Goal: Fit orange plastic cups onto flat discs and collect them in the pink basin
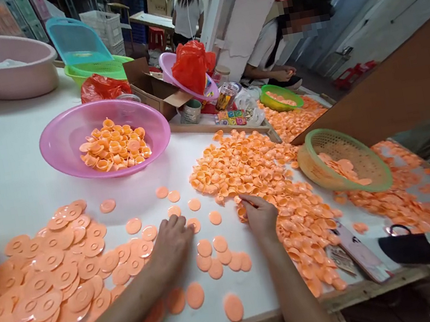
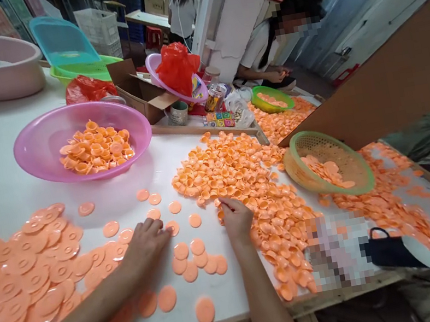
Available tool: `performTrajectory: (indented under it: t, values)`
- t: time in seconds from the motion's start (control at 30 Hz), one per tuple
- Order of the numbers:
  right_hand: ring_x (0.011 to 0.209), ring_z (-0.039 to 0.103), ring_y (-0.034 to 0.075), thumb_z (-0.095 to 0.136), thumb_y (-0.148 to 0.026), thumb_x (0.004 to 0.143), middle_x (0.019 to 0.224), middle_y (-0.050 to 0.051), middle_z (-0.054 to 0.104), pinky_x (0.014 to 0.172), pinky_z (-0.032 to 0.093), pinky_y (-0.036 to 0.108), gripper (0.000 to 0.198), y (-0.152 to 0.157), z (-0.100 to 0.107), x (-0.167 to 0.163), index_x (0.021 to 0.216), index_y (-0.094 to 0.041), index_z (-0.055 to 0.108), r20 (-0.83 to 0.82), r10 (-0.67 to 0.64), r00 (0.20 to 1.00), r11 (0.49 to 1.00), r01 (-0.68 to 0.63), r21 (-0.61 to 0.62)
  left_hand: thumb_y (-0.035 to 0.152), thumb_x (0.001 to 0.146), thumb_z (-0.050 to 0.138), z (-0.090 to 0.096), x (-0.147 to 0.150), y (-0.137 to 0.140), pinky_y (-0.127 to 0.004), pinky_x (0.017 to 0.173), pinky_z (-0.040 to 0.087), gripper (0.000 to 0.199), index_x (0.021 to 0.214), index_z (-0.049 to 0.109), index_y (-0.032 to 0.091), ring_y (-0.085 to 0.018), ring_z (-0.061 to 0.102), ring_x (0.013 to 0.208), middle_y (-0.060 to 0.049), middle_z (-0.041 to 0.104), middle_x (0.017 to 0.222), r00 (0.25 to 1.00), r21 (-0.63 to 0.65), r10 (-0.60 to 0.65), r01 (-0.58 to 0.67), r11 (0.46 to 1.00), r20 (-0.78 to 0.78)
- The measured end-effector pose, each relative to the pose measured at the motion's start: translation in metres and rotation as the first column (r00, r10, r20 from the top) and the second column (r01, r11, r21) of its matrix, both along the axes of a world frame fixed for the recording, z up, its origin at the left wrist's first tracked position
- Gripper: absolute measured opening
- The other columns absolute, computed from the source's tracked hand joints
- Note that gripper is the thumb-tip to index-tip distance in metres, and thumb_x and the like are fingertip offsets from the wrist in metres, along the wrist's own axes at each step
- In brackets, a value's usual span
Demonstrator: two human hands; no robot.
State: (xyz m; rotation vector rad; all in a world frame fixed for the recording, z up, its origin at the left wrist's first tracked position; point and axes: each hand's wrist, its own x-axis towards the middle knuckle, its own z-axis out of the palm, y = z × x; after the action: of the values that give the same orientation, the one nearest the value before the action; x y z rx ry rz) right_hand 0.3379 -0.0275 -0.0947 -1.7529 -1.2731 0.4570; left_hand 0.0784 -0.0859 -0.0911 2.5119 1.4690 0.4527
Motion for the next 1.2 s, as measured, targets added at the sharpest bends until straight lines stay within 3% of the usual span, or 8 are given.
performTrajectory:
  t: [0.1,0.2,0.3,0.53,0.7,0.8,0.9,1.2]
  values:
    - [0.046,0.055,0.014,0.063,-0.036,0.071,0.082,0.007,0.073,0.044,0.045,0.028,0.031,-0.008,0.008,-0.014,0.090,-0.016,0.077,-0.209,-0.057,0.976,0.996,0.042,-0.078,0.010,0.091,0.048,-0.005,0.003,-0.012,-0.038,0.073,0.038,0.024,0.105,0.064,0.020,-0.023,0.049,0.086,-0.008,0.059,0.091,0.996,-0.044,0.003,0.001,0.999,0.086]
    - [0.048,0.056,0.014,0.062,-0.030,0.070,0.072,0.003,0.071,0.046,0.045,0.026,0.020,-0.022,0.014,-0.044,0.080,-0.018,0.074,-0.263,0.173,0.949,0.958,-0.224,-0.179,0.013,0.090,0.050,-0.006,0.003,-0.012,-0.034,0.073,0.039,0.020,0.104,0.063,0.018,-0.022,0.049,0.086,-0.007,0.058,0.092,0.969,-0.131,0.124,-0.097,0.987,0.215]
    - [0.054,0.059,0.015,0.058,-0.022,0.070,0.065,0.001,0.069,0.052,0.046,0.025,0.011,-0.035,0.012,-0.075,0.070,-0.019,0.068,-0.196,0.339,0.920,0.884,-0.383,-0.270,0.015,0.088,0.051,-0.007,0.007,-0.006,-0.030,0.067,0.037,0.015,0.081,0.063,0.018,-0.019,0.049,0.079,-0.005,0.054,0.083,0.951,-0.216,0.207,-0.157,0.964,0.230]
    - [0.056,0.057,0.015,0.054,-0.017,0.071,0.058,0.000,0.064,0.055,0.041,0.025,0.012,-0.041,0.006,-0.099,0.063,-0.020,0.062,-0.010,0.387,0.922,0.862,-0.366,-0.350,0.017,0.089,0.051,-0.009,0.011,-0.001,-0.029,0.064,0.034,0.027,0.064,0.063,0.017,-0.017,0.051,0.074,-0.004,0.055,0.075,0.930,-0.268,0.242,-0.167,0.949,0.276]
    - [0.057,0.056,0.015,0.053,-0.018,0.073,0.060,0.000,0.064,0.055,0.040,0.025,0.012,-0.040,0.010,-0.097,0.064,-0.020,0.061,-0.036,0.415,0.909,0.846,-0.400,-0.353,0.020,0.080,0.056,0.008,0.013,0.015,-0.025,0.062,0.040,0.023,0.098,0.070,0.019,-0.015,0.059,0.068,0.000,0.064,0.071,0.768,-0.620,0.482,-0.144,0.772,0.422]
    - [0.057,0.056,0.015,0.053,-0.019,0.074,0.060,0.000,0.063,0.055,0.040,0.025,0.012,-0.039,0.013,-0.097,0.063,-0.020,0.059,-0.045,0.427,0.903,0.837,-0.414,-0.357,0.017,0.075,0.056,0.014,0.021,0.025,-0.024,0.055,0.038,0.020,0.088,0.070,0.018,-0.015,0.059,0.063,0.000,0.064,0.066,0.730,-0.693,0.540,-0.126,0.710,0.420]
    - [0.056,0.055,0.014,0.052,-0.018,0.075,0.059,-0.001,0.061,0.054,0.039,0.024,0.013,-0.038,0.013,-0.096,0.063,-0.020,0.056,-0.058,0.445,0.894,0.825,-0.434,-0.362,0.015,0.074,0.053,0.011,0.026,0.027,-0.023,0.053,0.036,0.015,0.074,0.068,0.018,-0.013,0.056,0.060,0.001,0.061,0.061,0.740,-0.709,0.542,-0.127,0.694,0.398]
    - [0.052,0.057,0.014,0.053,-0.025,0.081,0.058,-0.002,0.061,0.052,0.044,0.024,0.012,-0.050,-0.007,-0.103,0.070,-0.021,0.054,-0.229,0.349,0.908,0.864,-0.407,-0.296,0.017,0.079,0.050,0.001,0.028,0.019,-0.022,0.051,0.039,0.016,0.076,0.066,0.019,-0.011,0.056,0.052,0.003,0.061,0.057,0.717,-0.689,0.532,-0.099,0.718,0.450]
